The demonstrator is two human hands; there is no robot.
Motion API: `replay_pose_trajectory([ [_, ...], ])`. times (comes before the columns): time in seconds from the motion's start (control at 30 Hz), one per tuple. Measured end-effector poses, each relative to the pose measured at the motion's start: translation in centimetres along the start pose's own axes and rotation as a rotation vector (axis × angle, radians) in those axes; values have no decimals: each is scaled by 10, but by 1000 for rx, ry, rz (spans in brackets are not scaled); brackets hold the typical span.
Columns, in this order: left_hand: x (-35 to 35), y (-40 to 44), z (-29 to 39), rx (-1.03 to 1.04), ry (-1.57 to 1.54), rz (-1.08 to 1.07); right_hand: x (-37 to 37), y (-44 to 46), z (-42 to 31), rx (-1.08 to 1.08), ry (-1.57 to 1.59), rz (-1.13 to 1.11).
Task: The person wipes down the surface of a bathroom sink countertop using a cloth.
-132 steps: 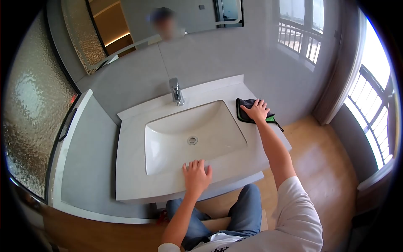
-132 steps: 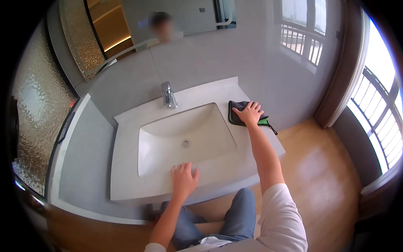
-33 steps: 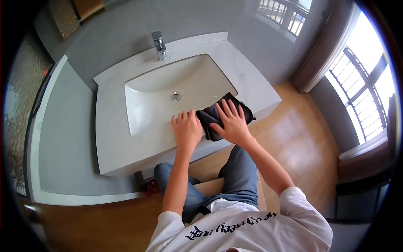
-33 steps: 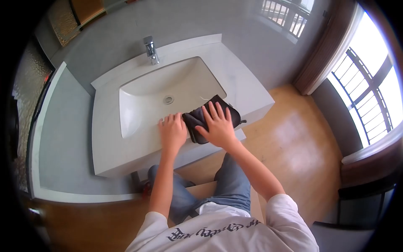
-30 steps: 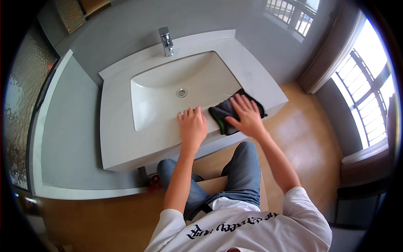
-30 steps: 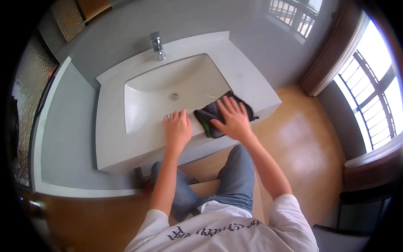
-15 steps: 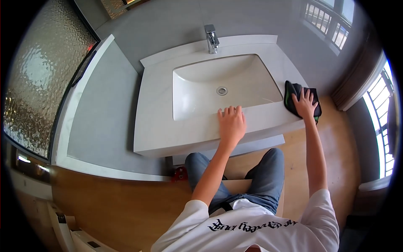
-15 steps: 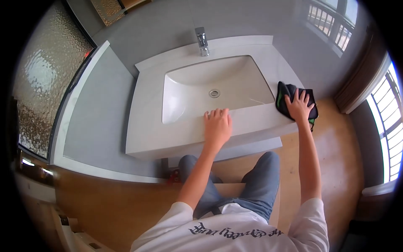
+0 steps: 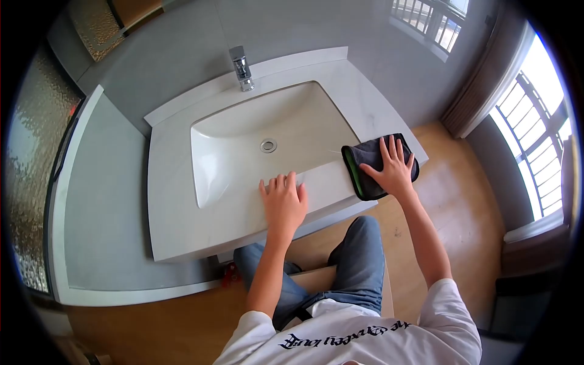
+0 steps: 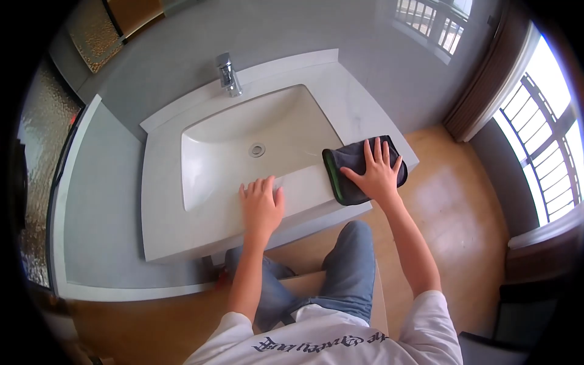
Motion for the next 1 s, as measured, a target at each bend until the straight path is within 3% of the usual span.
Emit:
replay_pose_trajectory([
  [0.37,-9,4,9,-13,94,-32,19,142,-22,156,-66,2],
  [0.7,-20,11,8,-87,-16,-256,41,333,-61,251,-19,32],
  [1.0,-26,12,19,-109,50,-401,47,385,-68,257,-2,-13],
])
Point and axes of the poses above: each hand's wrist, its own y-axis towards the middle knuckle, its own x-axis out of the palm, z = x × y, the point moved 5 cm from there along y, towards the middle knuckle, and after that the axes turned 5 degrees about -z, right-handed, at the moved point
